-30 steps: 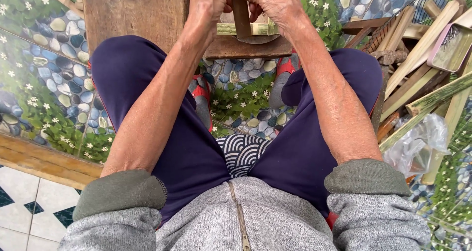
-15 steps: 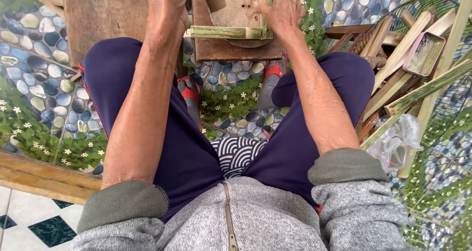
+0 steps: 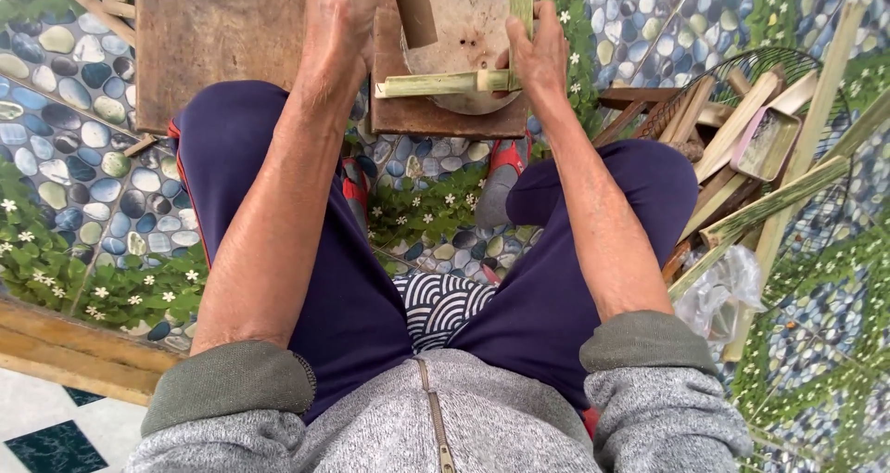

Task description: The person splits a long bamboo stalk into thin strips using a wooden mallet and a round metal splitting tool on a wooden block. They repeatedly position the bamboo, strike it with the mallet, and separate the resulting strips.

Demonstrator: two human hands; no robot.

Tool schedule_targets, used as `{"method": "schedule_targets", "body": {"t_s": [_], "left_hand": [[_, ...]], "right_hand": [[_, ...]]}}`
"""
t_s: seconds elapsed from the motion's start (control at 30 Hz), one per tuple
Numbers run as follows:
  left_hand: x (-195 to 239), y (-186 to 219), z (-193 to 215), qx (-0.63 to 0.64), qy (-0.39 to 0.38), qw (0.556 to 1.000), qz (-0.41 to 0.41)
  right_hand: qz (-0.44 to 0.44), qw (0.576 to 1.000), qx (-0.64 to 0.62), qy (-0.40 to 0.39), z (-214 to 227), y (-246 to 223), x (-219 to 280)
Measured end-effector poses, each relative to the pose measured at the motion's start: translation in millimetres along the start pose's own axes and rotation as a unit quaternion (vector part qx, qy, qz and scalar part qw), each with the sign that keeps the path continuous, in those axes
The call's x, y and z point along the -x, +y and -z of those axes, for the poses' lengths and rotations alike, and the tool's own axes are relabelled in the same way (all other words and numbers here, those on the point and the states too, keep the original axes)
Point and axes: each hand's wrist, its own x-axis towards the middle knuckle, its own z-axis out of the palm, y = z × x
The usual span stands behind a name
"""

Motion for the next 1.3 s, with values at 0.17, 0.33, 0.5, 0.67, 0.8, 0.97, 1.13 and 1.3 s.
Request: {"method": "schedule_targets", "body": {"t_s": [0.17,0.33,0.5,0.67,0.8,0.97,1.13,1.3], "left_hand": [[15.6,60.5,-4.1,-0.019,-0.04,0.997,-0.07],[9.2,55.0,1.7,-0.007,-0.106,0.985,-0.139],[-2.1,37.9,4.5,-0.036,-0.093,0.993,-0.058],[-2.4,47.1,-1.4,-0.035,-0.081,0.995,-0.04],[-3.5,43.8,-2.8,-0.012,-0.071,0.997,-0.016],[6.7,43.2,-11.4,0.078,0.011,0.996,0.038],[13.2,26.3,-32.7,0.074,0.165,0.963,0.2],[35.6,-47.2,-63.4,-0.181,0.016,0.945,0.272]], "right_hand": [[-0.025,0.988,-0.146,0.047,44.2,-17.1,-0.7],[-0.004,0.954,-0.291,0.069,99.7,-21.2,0.6],[0.029,0.951,-0.295,0.087,126.2,-19.4,5.1],[0.069,0.949,-0.3,0.069,134.0,-32.6,10.3],[0.099,0.93,-0.349,0.05,124.2,-21.1,1.7],[0.04,0.949,-0.292,0.109,72.2,-10.5,-2.8],[-0.032,0.896,-0.404,0.179,83.1,-2.1,-12.4],[0.021,0.873,-0.415,0.255,106.6,-3.9,-11.3]]}}
